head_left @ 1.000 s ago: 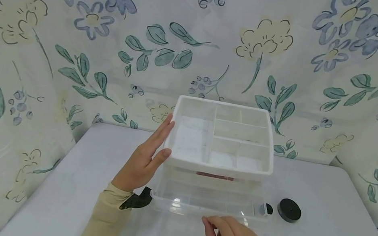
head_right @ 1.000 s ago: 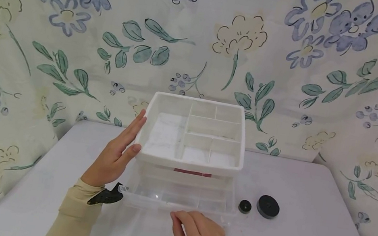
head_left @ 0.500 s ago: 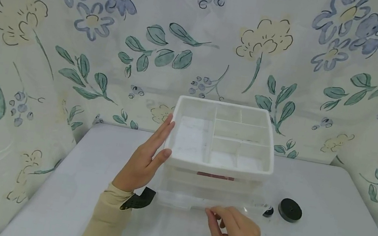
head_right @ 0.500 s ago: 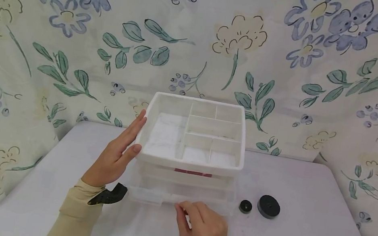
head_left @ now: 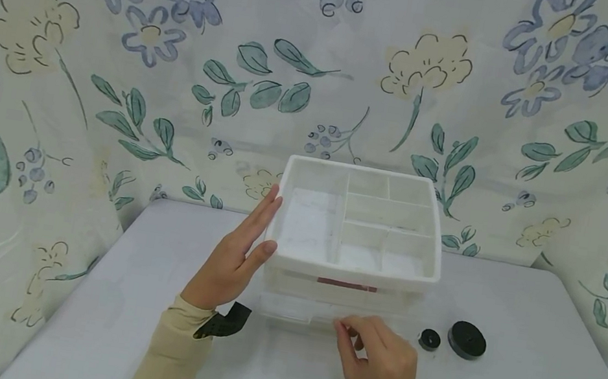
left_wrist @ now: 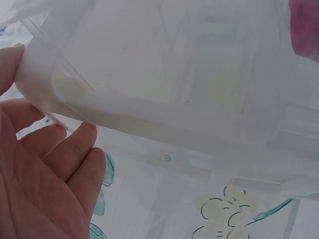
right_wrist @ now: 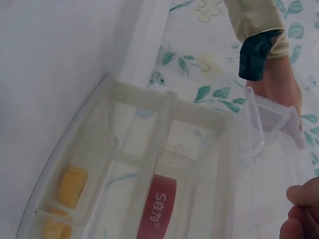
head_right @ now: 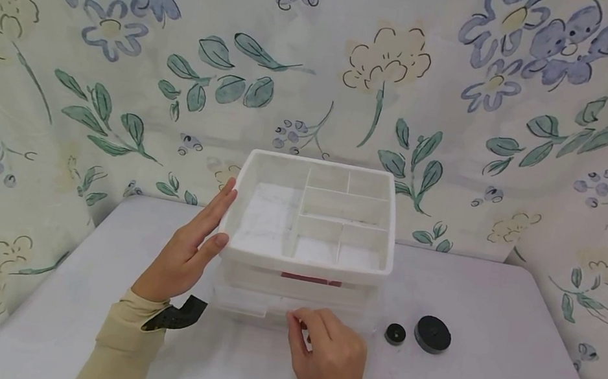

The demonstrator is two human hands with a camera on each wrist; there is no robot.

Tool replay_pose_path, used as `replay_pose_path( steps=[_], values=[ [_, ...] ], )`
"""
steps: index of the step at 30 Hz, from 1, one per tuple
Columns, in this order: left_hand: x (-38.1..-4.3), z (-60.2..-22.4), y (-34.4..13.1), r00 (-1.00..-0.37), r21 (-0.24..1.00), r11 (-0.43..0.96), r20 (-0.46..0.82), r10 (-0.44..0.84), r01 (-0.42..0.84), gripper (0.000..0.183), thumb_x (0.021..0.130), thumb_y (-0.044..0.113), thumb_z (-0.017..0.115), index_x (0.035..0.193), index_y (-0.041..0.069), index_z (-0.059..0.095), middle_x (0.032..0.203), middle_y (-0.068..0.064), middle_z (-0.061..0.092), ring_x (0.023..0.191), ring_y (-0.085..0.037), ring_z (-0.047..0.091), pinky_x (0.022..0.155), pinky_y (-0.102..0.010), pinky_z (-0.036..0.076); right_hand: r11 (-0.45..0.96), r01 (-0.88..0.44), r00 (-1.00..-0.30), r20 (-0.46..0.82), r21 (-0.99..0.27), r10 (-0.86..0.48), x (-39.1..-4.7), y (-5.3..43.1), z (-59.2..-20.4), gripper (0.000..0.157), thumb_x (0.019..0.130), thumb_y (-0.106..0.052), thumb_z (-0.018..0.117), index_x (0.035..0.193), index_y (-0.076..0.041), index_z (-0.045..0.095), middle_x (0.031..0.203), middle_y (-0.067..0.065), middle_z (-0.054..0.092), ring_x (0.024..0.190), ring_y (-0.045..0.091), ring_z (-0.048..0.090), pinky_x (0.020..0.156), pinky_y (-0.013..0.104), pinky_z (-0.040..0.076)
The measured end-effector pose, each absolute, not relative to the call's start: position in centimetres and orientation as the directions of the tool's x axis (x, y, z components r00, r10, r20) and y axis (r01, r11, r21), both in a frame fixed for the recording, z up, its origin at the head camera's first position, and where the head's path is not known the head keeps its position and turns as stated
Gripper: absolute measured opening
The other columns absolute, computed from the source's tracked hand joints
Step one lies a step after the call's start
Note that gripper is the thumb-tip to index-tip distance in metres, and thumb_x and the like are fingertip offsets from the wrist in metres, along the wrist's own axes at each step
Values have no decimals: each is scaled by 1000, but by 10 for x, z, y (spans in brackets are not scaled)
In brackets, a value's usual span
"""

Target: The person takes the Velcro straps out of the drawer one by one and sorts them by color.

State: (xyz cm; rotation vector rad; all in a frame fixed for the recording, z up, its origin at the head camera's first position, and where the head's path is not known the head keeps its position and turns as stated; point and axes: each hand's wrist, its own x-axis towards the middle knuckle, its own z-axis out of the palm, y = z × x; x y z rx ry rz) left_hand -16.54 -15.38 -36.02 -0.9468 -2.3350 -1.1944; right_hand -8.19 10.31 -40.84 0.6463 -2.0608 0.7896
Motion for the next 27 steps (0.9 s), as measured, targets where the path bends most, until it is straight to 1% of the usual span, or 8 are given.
replay_pose_path(
  steps=[3,6,7,9,12,15,20,27],
  values=[
    [-165,-359,-153,-714,577,421,574,402,701,62,109,35,43,162,13,20,169,-4,12,153,-23,16,122,-38,20,696,-655,-552,816,-294,-174,-85,103,-408,9,89,-16,77,85,-9,72,73,-1,69,54,7,60,49,11,46],
    [-165,-358,-153,-714,575,424,575,400,700,62,109,35,44,162,13,20,169,-5,12,153,-23,16,122,-38,20,711,-646,-546,819,-278,-176,-89,102,-408,19,74,-5,86,86,-9,72,73,-1,68,54,7,60,49,11,46],
    [-165,-358,-153,-713,573,424,576,400,701,62,109,34,44,162,13,21,169,-5,12,153,-23,16,122,-39,20,715,-642,-548,818,-277,-176,-90,102,-408,21,72,-4,87,86,-9,72,73,-1,68,54,7,60,49,11,46],
    [-165,-359,-153,-713,573,424,577,398,701,62,109,35,44,162,13,21,169,-6,13,153,-23,16,122,-38,20,708,-650,-538,826,-276,-172,-92,102,-408,18,75,-5,85,86,-8,72,73,0,68,54,8,60,48,12,46],
    [-165,-359,-154,-713,573,425,578,397,701,62,109,35,44,162,12,21,169,-6,13,153,-23,17,122,-38,20,691,-660,-540,826,-295,-163,-95,102,-408,9,90,-15,76,86,-8,71,73,1,68,53,10,61,47,14,46],
    [-165,-359,-153,-715,573,427,576,397,699,62,109,35,44,162,12,21,169,-5,13,153,-23,17,122,-39,21,678,-669,-535,831,-305,-154,-98,102,-408,24,100,-25,62,86,-7,71,73,2,68,53,12,61,46,15,47],
    [-166,-360,-154,-716,571,433,574,396,697,62,109,36,43,162,13,21,169,-2,12,153,-22,17,122,-40,21,678,-669,-533,832,-305,-152,-103,102,-408,27,101,-26,61,85,-6,70,71,2,67,52,11,60,45,17,46],
    [-165,-360,-153,-711,569,426,577,402,703,61,109,33,44,161,11,21,169,-3,12,153,-23,17,122,-37,20,680,-665,-537,830,-309,-148,-106,101,-409,10,93,-14,72,86,-7,70,71,1,66,52,11,60,44,17,46]
  ],
)
